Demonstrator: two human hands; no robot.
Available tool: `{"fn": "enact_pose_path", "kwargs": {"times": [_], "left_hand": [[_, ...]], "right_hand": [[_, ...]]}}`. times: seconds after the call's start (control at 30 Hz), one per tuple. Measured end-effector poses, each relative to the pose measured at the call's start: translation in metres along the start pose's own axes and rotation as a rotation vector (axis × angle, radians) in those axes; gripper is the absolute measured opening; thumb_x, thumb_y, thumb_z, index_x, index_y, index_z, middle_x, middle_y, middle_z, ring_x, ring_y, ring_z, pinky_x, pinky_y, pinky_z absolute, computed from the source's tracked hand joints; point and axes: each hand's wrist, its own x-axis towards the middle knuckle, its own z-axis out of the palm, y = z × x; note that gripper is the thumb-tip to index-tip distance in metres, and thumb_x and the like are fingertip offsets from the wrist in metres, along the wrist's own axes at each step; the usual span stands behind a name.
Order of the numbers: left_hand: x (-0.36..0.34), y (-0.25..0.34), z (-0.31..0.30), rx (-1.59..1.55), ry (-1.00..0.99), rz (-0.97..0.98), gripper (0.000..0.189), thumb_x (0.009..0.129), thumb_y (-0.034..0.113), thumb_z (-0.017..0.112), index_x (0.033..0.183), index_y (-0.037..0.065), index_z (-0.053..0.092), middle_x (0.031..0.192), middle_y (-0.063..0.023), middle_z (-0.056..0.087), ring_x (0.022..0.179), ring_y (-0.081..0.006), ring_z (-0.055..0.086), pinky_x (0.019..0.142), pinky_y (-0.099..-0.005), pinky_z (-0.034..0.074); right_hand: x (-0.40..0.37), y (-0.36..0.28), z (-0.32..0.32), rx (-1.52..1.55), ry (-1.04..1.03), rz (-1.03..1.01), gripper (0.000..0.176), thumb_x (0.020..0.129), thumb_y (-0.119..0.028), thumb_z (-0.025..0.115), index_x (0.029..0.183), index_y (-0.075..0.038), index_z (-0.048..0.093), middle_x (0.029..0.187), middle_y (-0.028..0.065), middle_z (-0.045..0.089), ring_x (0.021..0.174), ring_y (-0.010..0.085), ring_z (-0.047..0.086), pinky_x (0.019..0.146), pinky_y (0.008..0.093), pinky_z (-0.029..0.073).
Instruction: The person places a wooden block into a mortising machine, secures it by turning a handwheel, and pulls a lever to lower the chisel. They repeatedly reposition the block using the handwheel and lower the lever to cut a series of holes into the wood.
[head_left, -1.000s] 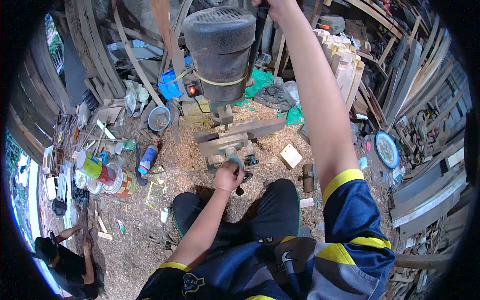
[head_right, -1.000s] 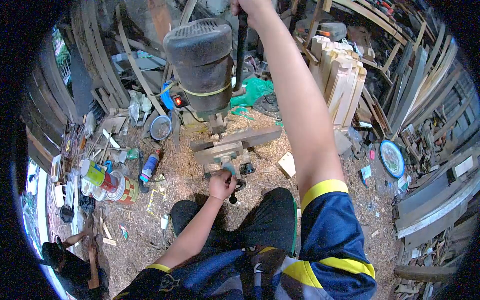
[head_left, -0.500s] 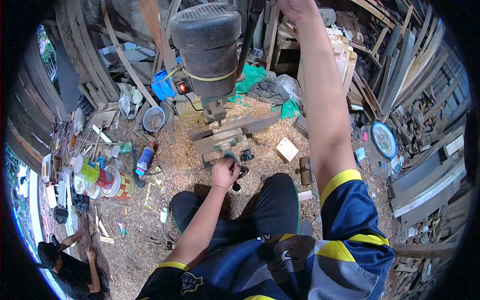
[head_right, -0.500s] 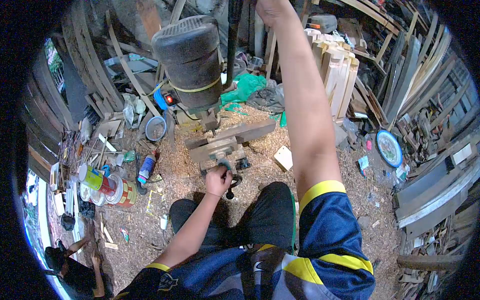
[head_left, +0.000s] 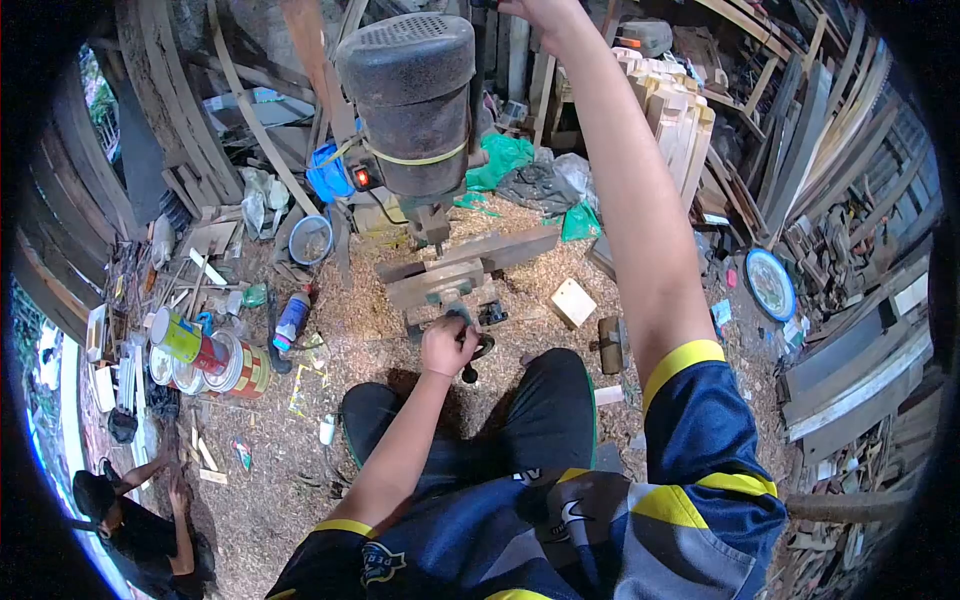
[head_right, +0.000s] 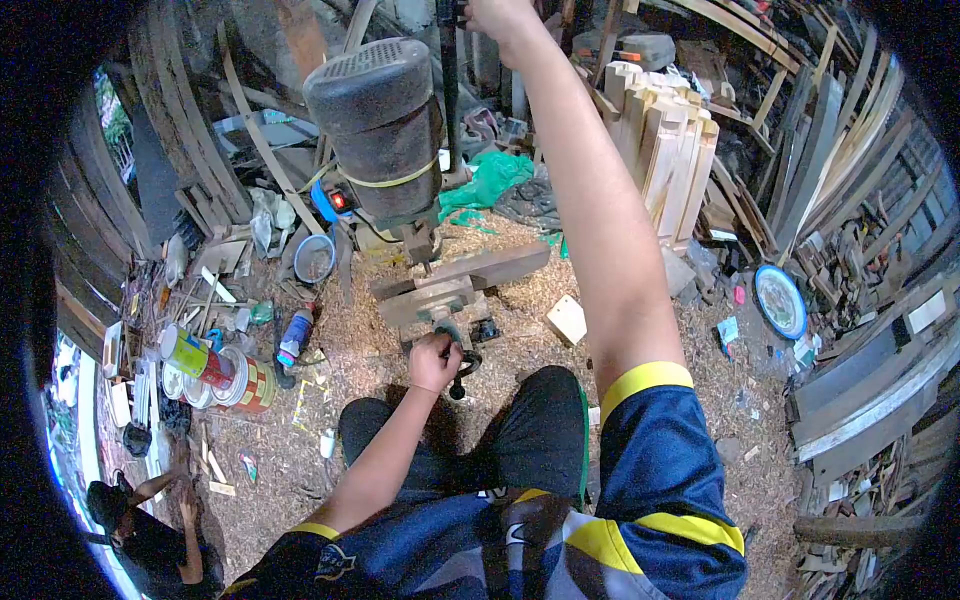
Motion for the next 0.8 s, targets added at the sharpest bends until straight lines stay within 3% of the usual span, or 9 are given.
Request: {"fn": "enact_pose_path", "kwargs": {"times": [0.1, 0.17, 0.2, 0.27, 0.3, 0.47, 0.57, 0.63, 0.8], "left_hand": [[-0.001, -0.002, 0.001, 0.005, -0.020, 0.001, 0.023, 0.086, 0.022, 0.070, 0.074, 0.003, 0.065, 0.074, -0.0207, 0.062, 0.075, -0.0427, 0.064, 0.070, -0.0526, 0.054], [-0.001, -0.003, 0.000, 0.013, -0.028, 0.000, 0.023, 0.086, 0.022, 0.070, 0.074, 0.003, 0.065, 0.074, -0.0210, 0.062, 0.075, -0.0429, 0.064, 0.070, -0.0529, 0.054], [-0.001, -0.002, 0.000, 0.015, -0.025, -0.001, 0.023, 0.086, 0.022, 0.070, 0.075, 0.002, 0.065, 0.074, -0.0213, 0.062, 0.075, -0.0432, 0.064, 0.070, -0.0531, 0.054], [0.000, -0.001, -0.001, 0.017, -0.022, -0.003, 0.023, 0.086, 0.022, 0.069, 0.075, 0.002, 0.066, 0.074, -0.0215, 0.062, 0.076, -0.0435, 0.064, 0.070, -0.0533, 0.053], [0.000, 0.000, -0.001, 0.028, -0.028, -0.009, 0.023, 0.085, 0.022, 0.071, 0.074, 0.003, 0.065, 0.074, -0.0206, 0.063, 0.076, -0.0422, 0.065, 0.071, -0.0519, 0.054], [-0.003, -0.003, 0.003, -0.005, -0.037, -0.050, 0.023, 0.085, 0.022, 0.070, 0.074, 0.003, 0.065, 0.075, -0.0219, 0.063, 0.076, -0.0436, 0.064, 0.069, -0.0536, 0.053], [-0.004, -0.003, 0.004, -0.001, -0.013, -0.055, 0.022, 0.084, 0.022, 0.071, 0.074, 0.003, 0.065, 0.074, -0.0214, 0.062, 0.075, -0.0433, 0.064, 0.068, -0.0534, 0.053], [-0.003, -0.001, 0.002, 0.017, -0.019, -0.054, 0.021, 0.084, 0.021, 0.071, 0.073, 0.004, 0.065, 0.074, -0.0209, 0.063, 0.075, -0.0433, 0.064, 0.068, -0.0533, 0.053], [-0.005, -0.004, 0.004, 0.071, -0.024, -0.068, 0.022, 0.085, 0.026, 0.073, 0.076, 0.006, 0.067, 0.076, -0.0172, 0.065, 0.072, -0.0409, 0.067, 0.066, -0.0517, 0.056]], "right_hand": [[0.002, 0.009, 0.002, 0.000, -0.012, 0.015, 0.073, 0.101, -0.066, 0.059, 0.134, -0.002, 0.064, 0.124, 0.0109, 0.067, 0.112, 0.0140, 0.061, 0.090, 0.0334, 0.052], [0.007, 0.011, 0.007, 0.157, 0.017, -0.189, 0.063, 0.103, -0.063, 0.057, 0.128, -0.006, 0.068, 0.106, 0.0093, 0.071, 0.097, 0.0142, 0.067, 0.082, 0.0319, 0.054], [0.007, 0.009, 0.002, 0.159, 0.016, -0.190, 0.063, 0.103, -0.063, 0.057, 0.128, -0.006, 0.068, 0.106, 0.0093, 0.071, 0.097, 0.0142, 0.067, 0.082, 0.0319, 0.054], [0.002, -0.002, -0.012, 0.338, -0.301, -0.009, 0.053, 0.104, -0.055, 0.058, 0.118, -0.006, 0.071, 0.086, 0.0079, 0.070, 0.079, 0.0175, 0.069, 0.073, 0.0311, 0.055], [-0.009, -0.014, -0.005, 0.402, -0.250, -0.014, 0.042, 0.106, -0.044, 0.058, 0.110, -0.004, 0.071, 0.073, 0.0066, 0.068, 0.066, 0.0199, 0.068, 0.066, 0.0322, 0.056], [-0.008, -0.022, 0.009, 0.411, -0.445, -0.280, 0.036, 0.105, -0.036, 0.058, 0.109, -0.001, 0.069, 0.077, 0.0077, 0.069, 0.071, 0.0211, 0.070, 0.066, 0.0368, 0.057], [-0.026, -0.039, 0.013, 0.507, -0.422, 0.007, 0.035, 0.105, -0.035, 0.058, 0.101, -0.003, 0.070, 0.077, 0.0082, 0.070, 0.071, 0.0229, 0.071, 0.067, 0.0372, 0.058], [-0.033, -0.047, 0.016, 0.513, -0.331, 0.171, 0.035, 0.104, -0.033, 0.057, 0.081, -0.008, 0.065, 0.066, 0.0058, 0.061, 0.057, 0.0213, 0.061, 0.058, 0.0366, 0.052], [0.000, -0.029, 0.020, 0.397, -0.326, 0.057, 0.043, 0.102, -0.032, 0.054, 0.064, -0.016, 0.042, 0.053, -0.0003, 0.037, 0.043, 0.0162, 0.035, 0.044, 0.0351, 0.033]]}}
